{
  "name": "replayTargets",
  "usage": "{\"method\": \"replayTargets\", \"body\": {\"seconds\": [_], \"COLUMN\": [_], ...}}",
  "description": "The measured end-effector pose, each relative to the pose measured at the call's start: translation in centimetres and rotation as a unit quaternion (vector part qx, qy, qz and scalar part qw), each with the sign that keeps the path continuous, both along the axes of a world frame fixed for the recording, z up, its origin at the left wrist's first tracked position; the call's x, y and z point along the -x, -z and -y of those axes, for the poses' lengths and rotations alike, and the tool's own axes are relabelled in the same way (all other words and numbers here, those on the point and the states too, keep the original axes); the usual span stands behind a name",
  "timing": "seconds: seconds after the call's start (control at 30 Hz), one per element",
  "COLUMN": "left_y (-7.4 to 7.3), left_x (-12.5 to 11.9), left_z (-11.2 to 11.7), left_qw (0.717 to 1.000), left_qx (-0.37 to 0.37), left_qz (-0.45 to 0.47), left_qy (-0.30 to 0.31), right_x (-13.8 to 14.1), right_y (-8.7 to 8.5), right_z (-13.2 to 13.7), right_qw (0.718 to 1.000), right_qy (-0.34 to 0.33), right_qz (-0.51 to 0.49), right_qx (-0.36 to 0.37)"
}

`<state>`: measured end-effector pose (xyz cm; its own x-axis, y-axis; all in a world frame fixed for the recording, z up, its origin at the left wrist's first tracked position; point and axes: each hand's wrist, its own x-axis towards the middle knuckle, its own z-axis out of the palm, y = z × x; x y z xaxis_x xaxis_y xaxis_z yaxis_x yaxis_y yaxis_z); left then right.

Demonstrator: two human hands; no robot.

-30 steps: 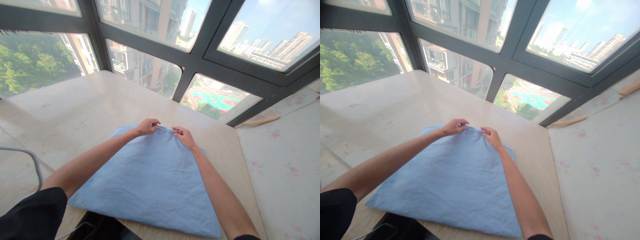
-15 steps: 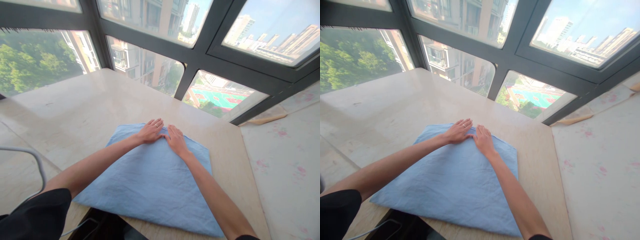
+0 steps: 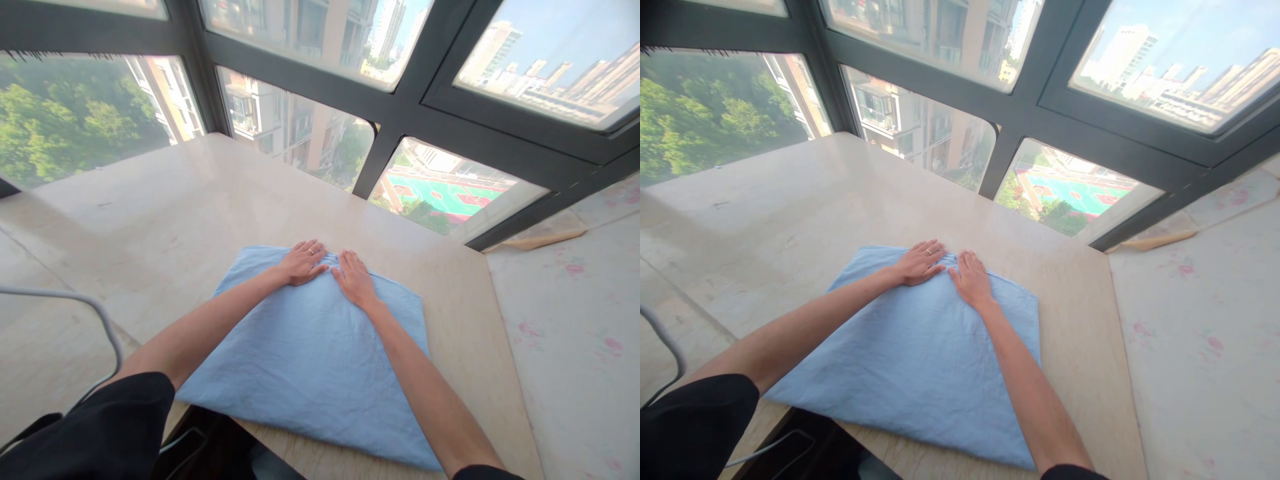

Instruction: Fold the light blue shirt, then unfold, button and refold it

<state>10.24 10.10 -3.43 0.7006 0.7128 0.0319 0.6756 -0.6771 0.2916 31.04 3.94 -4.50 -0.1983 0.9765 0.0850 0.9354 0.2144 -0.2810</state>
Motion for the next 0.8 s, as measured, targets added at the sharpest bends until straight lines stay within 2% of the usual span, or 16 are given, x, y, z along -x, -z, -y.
{"method": "replayTargets", "body": {"seconds": [0.2,0.43,0.6,0.8], "left_y": [-0.3,-0.6,-0.3,-0.4], "left_x": [-0.3,-0.5,-0.2,-0.2], "left_z": [0.1,0.4,0.6,1.7], "left_qw": [1.000,0.999,0.999,0.993], "left_qx": [-0.001,-0.017,-0.036,-0.083], "left_qz": [-0.027,-0.040,-0.005,0.004], "left_qy": [-0.013,-0.014,-0.029,-0.089], "right_x": [0.5,0.7,0.7,0.7], "right_y": [-0.4,0.4,0.5,0.4], "right_z": [0.2,0.2,0.2,0.4], "right_qw": [0.999,0.994,0.994,0.993], "right_qy": [0.033,0.103,0.101,0.103], "right_qz": [0.028,0.021,0.029,0.054], "right_qx": [0.011,-0.020,-0.013,-0.020]}}
